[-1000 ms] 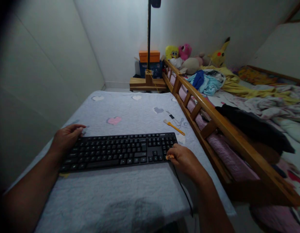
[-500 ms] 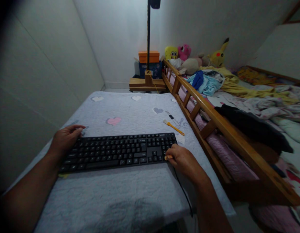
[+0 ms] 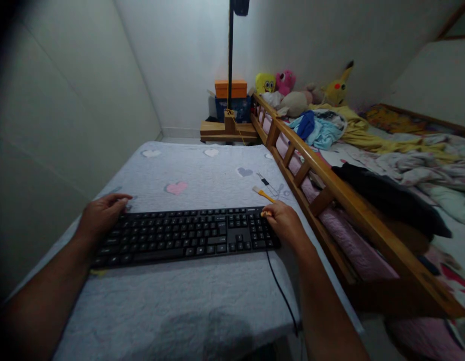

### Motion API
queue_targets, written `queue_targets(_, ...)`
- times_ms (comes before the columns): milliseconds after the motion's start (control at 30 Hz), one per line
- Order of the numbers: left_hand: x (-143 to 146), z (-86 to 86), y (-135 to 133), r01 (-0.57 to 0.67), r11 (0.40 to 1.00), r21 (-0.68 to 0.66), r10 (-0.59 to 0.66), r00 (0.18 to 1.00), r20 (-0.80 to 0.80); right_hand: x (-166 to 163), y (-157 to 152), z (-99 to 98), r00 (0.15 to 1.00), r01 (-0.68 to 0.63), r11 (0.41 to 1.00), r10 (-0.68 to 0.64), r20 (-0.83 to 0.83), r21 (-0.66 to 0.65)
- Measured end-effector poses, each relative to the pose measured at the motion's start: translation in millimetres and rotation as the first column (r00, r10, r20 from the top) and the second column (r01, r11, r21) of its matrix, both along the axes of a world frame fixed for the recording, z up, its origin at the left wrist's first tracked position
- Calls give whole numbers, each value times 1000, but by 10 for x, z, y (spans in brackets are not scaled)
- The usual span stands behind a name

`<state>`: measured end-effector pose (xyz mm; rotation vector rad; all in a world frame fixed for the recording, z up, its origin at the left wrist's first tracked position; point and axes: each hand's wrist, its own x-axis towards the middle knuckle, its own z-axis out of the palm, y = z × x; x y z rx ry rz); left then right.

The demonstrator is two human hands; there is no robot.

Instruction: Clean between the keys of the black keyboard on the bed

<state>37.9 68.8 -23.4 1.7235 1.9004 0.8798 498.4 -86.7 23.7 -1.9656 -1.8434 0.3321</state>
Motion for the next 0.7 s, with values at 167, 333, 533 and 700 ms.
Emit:
queue_targets(167, -17, -29, 21, 7, 1000, 5, -7, 1000, 11, 54, 25, -93, 1000, 1, 1000, -1, 14, -5)
queue_targets(333, -35, -50, 34, 2, 1000, -12, -2, 1000, -2, 100, -117, -91, 998, -58, 996, 58, -11, -60)
queue_targets(533, -27, -40, 21, 5, 1000, -3, -5, 1000, -9, 78, -285, -16, 997, -68, 985, 72, 16, -157)
queue_targets(700, -26, -49, 22, -3, 1000, -12, 3, 1000, 4, 62, -418, -15, 994, -106, 979, 110, 15, -174)
